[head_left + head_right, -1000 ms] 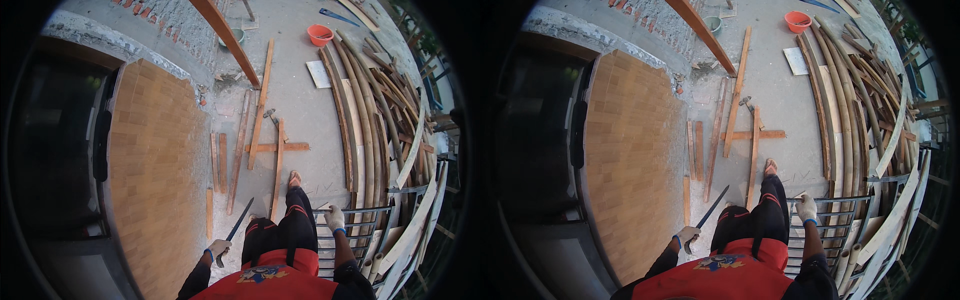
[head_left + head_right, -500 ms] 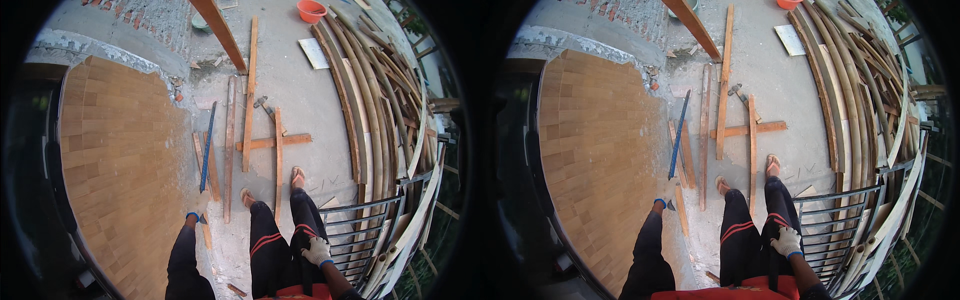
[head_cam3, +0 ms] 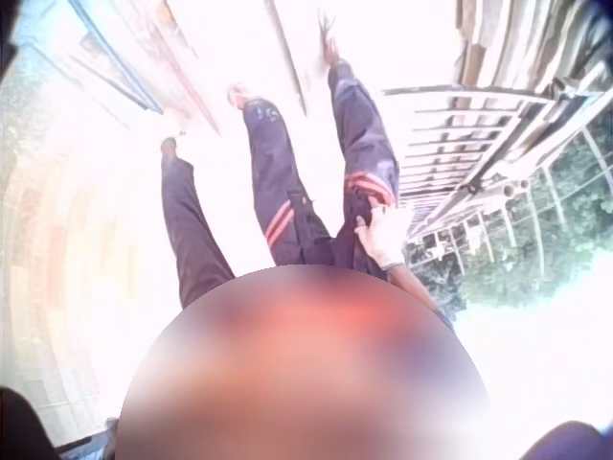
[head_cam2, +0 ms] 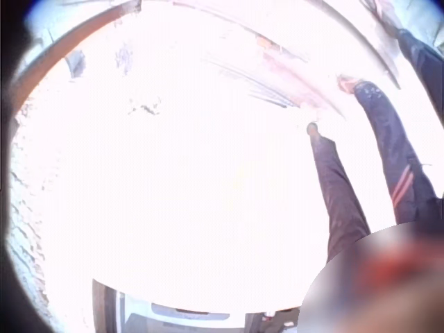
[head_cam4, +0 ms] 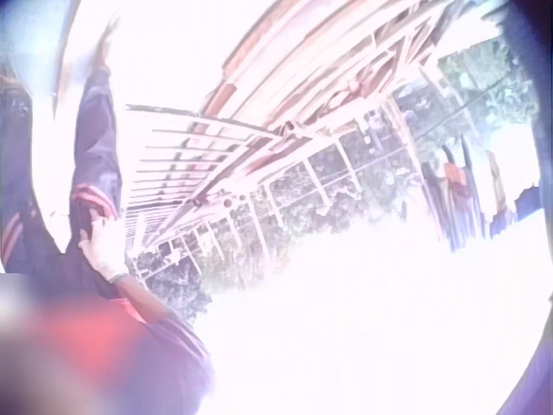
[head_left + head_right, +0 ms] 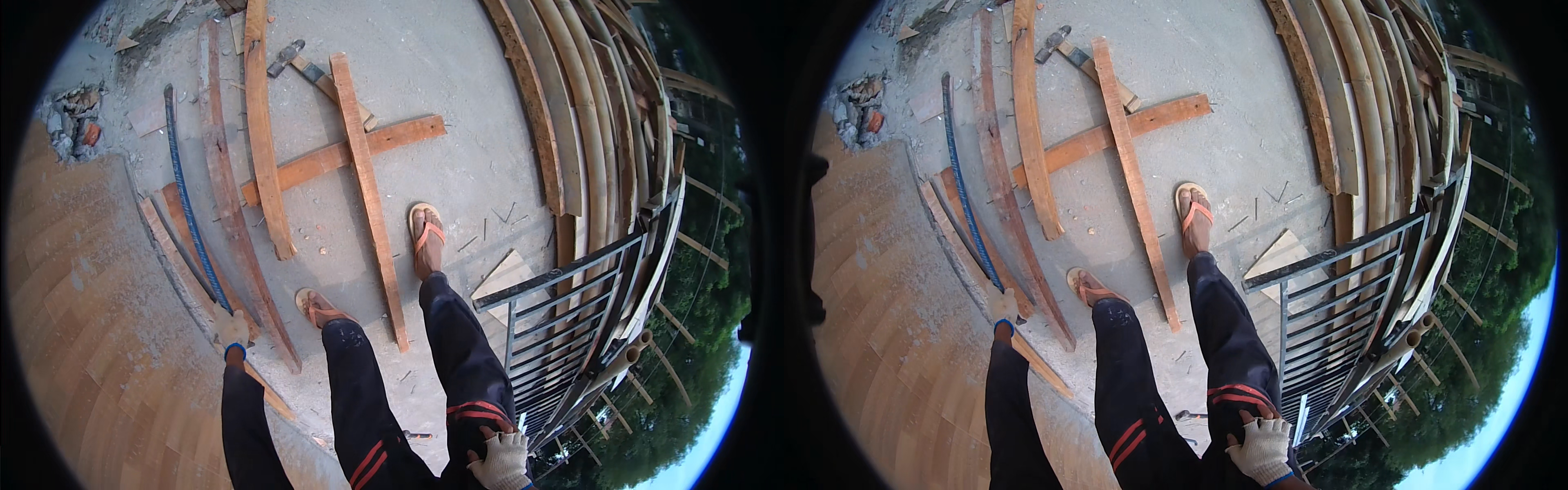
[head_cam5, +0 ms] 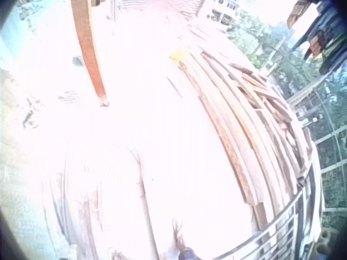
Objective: The person assembles a small wooden frame by nailing planks together with a hammer and then uses a crowbar to pry and adjust the joints. The person handles several wooden planks, a hammer, and a crowbar on a concrete floor.
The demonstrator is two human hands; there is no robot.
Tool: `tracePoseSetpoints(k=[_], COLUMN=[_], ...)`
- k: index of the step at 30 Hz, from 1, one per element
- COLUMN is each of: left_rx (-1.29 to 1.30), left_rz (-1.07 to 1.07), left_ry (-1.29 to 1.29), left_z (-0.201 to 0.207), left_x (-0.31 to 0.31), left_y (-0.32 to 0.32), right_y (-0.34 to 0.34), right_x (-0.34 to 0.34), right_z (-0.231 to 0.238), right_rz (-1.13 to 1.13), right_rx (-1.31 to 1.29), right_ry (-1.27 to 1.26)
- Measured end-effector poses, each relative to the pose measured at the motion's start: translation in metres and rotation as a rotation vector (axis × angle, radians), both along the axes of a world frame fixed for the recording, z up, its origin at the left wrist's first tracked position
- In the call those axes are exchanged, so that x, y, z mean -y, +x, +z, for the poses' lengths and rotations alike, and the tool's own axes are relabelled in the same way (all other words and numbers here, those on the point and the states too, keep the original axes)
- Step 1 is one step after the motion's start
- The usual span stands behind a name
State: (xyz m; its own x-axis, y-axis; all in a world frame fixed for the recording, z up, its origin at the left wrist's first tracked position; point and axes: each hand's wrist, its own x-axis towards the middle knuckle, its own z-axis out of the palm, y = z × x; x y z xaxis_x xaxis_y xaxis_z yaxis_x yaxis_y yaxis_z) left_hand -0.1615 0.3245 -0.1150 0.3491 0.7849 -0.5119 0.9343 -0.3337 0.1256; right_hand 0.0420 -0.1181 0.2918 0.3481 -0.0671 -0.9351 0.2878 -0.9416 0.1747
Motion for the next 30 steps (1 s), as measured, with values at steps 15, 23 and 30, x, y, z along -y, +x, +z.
tracePoseSetpoints(k=[15, 23, 30], left_rx=[0.017, 0.081, 0.161], left_rz=[0.113, 0.346, 0.695], left_ry=[-0.269, -0.366, -0.354], left_z=[0.005, -0.032, -0.059], left_x=[0.160, 0.328, 0.332], left_y=[0.119, 0.235, 0.240], right_y=[0.057, 0.098, 0.139], right_x=[0.024, 0.030, 0.035], right_z=[0.016, 0.019, 0.011], right_rz=[-0.136, -0.095, -0.183], right_rx=[0.056, 0.111, 0.097], right_ry=[0.208, 0.293, 0.303])
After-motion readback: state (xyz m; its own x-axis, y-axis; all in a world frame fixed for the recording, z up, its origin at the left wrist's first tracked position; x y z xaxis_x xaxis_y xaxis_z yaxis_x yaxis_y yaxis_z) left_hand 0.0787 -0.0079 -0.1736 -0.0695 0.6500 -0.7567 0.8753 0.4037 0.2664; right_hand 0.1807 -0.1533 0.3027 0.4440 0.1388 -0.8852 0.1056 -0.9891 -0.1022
